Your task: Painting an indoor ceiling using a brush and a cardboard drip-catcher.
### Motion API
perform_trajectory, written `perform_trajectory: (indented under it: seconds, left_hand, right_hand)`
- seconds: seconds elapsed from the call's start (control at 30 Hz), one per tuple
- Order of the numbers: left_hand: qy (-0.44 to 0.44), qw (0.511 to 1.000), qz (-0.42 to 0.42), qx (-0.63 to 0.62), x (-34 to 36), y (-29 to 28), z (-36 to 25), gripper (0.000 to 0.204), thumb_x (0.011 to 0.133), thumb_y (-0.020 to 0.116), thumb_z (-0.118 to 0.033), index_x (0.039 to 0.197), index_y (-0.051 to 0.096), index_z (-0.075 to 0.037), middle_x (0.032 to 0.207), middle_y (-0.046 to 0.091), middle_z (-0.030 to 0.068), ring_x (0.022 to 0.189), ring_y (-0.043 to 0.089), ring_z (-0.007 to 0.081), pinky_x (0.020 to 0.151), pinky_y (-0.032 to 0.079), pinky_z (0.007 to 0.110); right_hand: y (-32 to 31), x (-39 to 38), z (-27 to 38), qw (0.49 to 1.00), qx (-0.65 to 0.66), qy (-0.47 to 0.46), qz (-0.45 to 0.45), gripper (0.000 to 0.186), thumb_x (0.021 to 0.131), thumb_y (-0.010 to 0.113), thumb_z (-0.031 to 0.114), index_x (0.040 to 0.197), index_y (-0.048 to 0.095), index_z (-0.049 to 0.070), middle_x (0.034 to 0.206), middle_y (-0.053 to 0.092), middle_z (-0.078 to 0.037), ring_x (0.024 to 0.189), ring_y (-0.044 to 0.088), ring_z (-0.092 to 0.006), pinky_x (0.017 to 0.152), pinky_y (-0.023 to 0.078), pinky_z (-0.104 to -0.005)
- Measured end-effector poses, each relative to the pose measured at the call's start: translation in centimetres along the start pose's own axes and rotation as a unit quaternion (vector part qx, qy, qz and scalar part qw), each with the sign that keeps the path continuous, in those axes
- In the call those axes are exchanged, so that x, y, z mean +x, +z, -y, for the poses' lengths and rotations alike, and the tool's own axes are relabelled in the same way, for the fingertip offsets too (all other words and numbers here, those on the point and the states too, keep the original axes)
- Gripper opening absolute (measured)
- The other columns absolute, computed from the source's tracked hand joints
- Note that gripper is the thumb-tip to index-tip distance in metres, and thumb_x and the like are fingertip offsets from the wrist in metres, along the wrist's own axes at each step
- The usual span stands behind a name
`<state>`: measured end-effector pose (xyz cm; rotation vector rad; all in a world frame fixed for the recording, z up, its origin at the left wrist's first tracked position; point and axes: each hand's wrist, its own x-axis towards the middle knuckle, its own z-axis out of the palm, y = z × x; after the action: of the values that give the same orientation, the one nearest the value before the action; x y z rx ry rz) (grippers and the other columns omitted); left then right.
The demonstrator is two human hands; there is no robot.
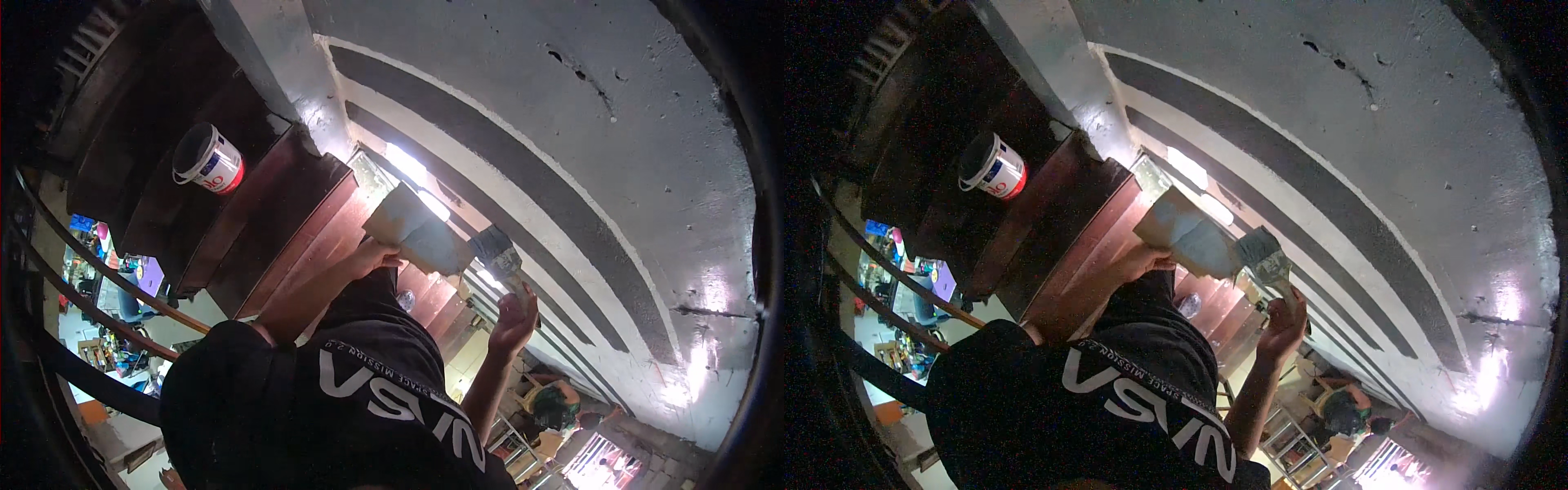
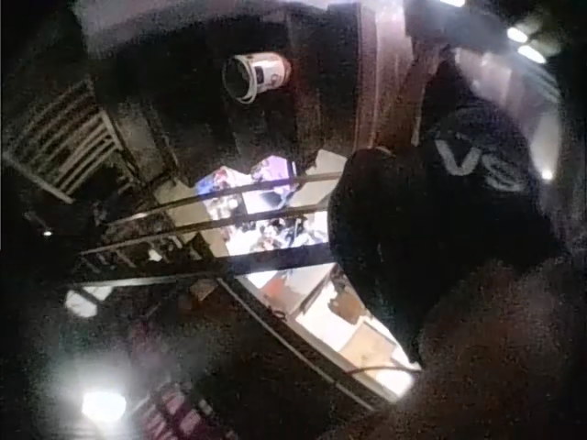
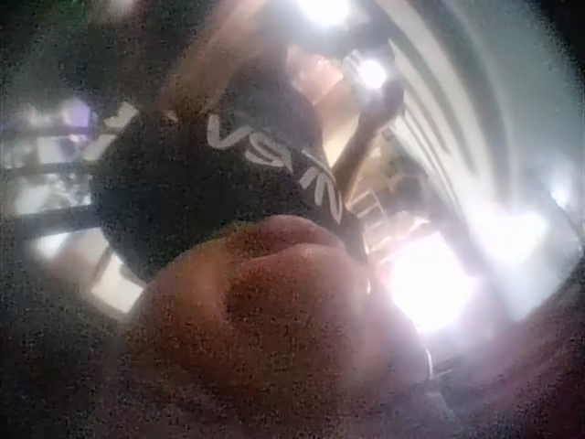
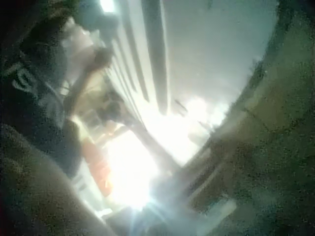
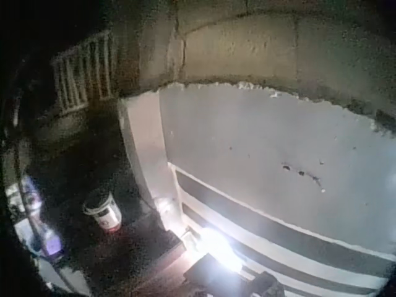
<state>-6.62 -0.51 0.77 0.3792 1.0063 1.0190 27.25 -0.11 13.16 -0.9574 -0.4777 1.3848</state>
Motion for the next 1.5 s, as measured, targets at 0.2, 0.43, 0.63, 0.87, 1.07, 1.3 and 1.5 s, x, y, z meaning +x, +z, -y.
perform_trajectory:
  seconds: [0.2, 0.43, 0.63, 0.87, 1.07, 1.3, 1.5]
  left_hand:
    - [0.05, 0.998, -0.003, -0.027, 1.9, -1.1, -2.4, 0.029, 0.093, 0.06, -0.009, 0.12, 0.052, -0.003, 0.109, 0.061, 0.0106, 0.094, 0.066, 0.0224, 0.083, 0.059, 0.038]
    - [0.08, 0.995, -0.049, -0.02, 2.1, -1.2, -5.4, 0.022, 0.093, 0.055, -0.005, 0.115, 0.055, -0.002, 0.105, 0.062, 0.0105, 0.091, 0.065, 0.0208, 0.082, 0.059, 0.039]
    - [0.126, 0.99, 0.011, -0.061, 2.0, 0.9, -6.3, 0.026, 0.09, 0.049, 0.0, 0.115, 0.053, 0.004, 0.105, 0.061, 0.0117, 0.089, 0.065, 0.0228, 0.084, 0.059, 0.043]
    - [0.125, 0.991, -0.022, -0.034, 1.7, 1.6, -6.2, 0.036, 0.089, 0.052, -0.003, 0.125, 0.047, 0.002, 0.107, 0.064, 0.0124, 0.089, 0.067, 0.0223, 0.081, 0.06, 0.04]
    - [0.239, 0.966, -0.095, -0.004, -0.6, -0.5, -6.2, 0.024, 0.091, 0.055, -0.01, 0.11, 0.059, 0.003, 0.107, 0.065, 0.0167, 0.092, 0.067, 0.0279, 0.085, 0.057, 0.041]
    - [0.175, 0.974, -0.145, 0.012, -3.1, -2.5, -11.5, 0.021, 0.09, 0.055, -0.008, 0.108, 0.057, 0.003, 0.094, 0.065, 0.0123, 0.084, 0.068, 0.0267, 0.081, 0.059, 0.039]
    - [0.185, 0.979, -0.069, 0.046, 0.0, -2.4, -12.5, 0.034, 0.089, 0.06, -0.011, 0.121, 0.054, -0.003, 0.102, 0.067, 0.0087, 0.089, 0.067, 0.0216, 0.083, 0.057, 0.041]
  right_hand:
    - [-0.1, 0.4, 0.0, 0.999, 0.023, 0.019, -0.045, 0.04, 0.102, 0.041, 0.033, 0.122, 0.056, 0.003, 0.083, 0.063, -0.004, 0.075, 0.055, -0.0133, 0.071, 0.043, -0.0284]
    - [0.1, 0.1, 1.4, 0.995, 0.005, -0.103, 0.014, 0.043, 0.102, 0.04, 0.034, 0.125, 0.055, 0.001, 0.099, 0.064, -0.006, 0.084, 0.057, -0.0144, 0.077, 0.045, -0.0309]
    - [-0.1, 0.5, 2.4, 0.99, 0.015, -0.128, 0.056, 0.046, 0.101, 0.043, 0.037, 0.127, 0.054, 0.001, 0.105, 0.063, -0.007, 0.082, 0.055, -0.0147, 0.075, 0.042, -0.0298]
    - [0.1, 1.6, 1.5, 0.988, 0.089, -0.087, 0.096, 0.044, 0.101, 0.043, 0.039, 0.125, 0.056, 0.004, 0.099, 0.064, -0.003, 0.081, 0.057, -0.0153, 0.075, 0.044, -0.0315]
    - [-0.1, 3.0, 1.5, 0.974, 0.166, 0.013, 0.151, 0.043, 0.1, 0.042, 0.037, 0.123, 0.056, 0.004, 0.098, 0.068, -0.01, 0.087, 0.064, -0.0218, 0.092, 0.046, -0.0436]
    - [1.4, 3.7, 1.6, 0.977, 0.188, 0.039, 0.091, 0.038, 0.101, 0.041, 0.037, 0.113, 0.058, 0.004, 0.09, 0.065, -0.006, 0.089, 0.058, -0.022, 0.082, 0.042, -0.0411]
    - [3.4, 3.8, 0.9, 0.972, 0.212, 0.1, -0.007, 0.036, 0.096, 0.051, 0.04, 0.104, 0.062, 0.007, 0.089, 0.066, -0.004, 0.087, 0.059, -0.0208, 0.083, 0.046, -0.0419]
